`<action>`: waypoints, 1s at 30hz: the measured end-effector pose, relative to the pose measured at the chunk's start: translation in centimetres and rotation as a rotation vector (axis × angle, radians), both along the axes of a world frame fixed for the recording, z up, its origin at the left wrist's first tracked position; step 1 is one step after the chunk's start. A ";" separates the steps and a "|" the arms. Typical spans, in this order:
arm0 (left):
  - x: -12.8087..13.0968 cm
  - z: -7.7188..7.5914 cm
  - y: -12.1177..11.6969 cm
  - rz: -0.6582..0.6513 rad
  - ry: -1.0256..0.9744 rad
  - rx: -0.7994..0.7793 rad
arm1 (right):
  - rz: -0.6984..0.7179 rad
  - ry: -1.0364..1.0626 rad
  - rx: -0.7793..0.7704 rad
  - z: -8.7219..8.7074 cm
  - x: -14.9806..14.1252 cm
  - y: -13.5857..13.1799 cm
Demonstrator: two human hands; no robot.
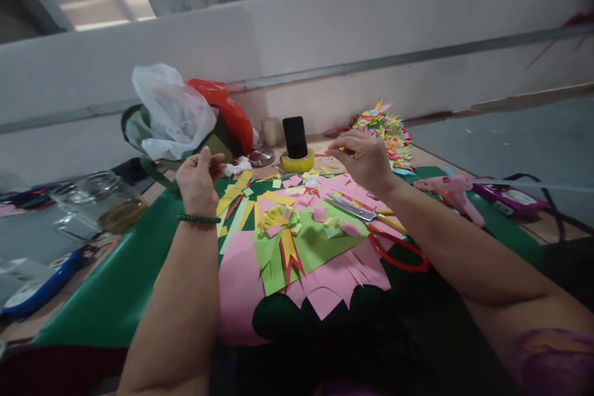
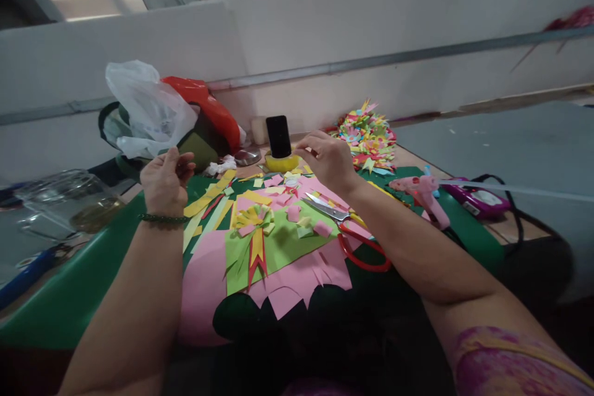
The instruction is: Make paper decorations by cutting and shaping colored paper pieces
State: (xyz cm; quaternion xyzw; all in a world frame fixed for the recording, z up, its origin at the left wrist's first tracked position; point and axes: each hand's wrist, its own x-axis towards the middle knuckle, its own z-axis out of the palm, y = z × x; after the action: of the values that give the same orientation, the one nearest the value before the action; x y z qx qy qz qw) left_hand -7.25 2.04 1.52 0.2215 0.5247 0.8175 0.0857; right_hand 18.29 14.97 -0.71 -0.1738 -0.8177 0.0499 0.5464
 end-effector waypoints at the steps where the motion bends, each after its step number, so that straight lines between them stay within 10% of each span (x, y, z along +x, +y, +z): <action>1: 0.0 0.0 0.0 0.001 0.005 0.001 | -0.028 -0.006 0.005 0.1 0.0 0.1; 30: -2.7 -2.3 1.3 0.016 0.243 -0.315 | -0.150 -0.087 0.022 0.6 0.6 0.0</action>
State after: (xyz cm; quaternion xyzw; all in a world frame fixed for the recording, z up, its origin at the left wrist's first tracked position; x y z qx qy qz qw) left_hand -9.90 3.34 -0.75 0.2981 0.6545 0.6931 0.0487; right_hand 18.89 15.02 -0.16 -0.2306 -0.8258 -0.0078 0.5146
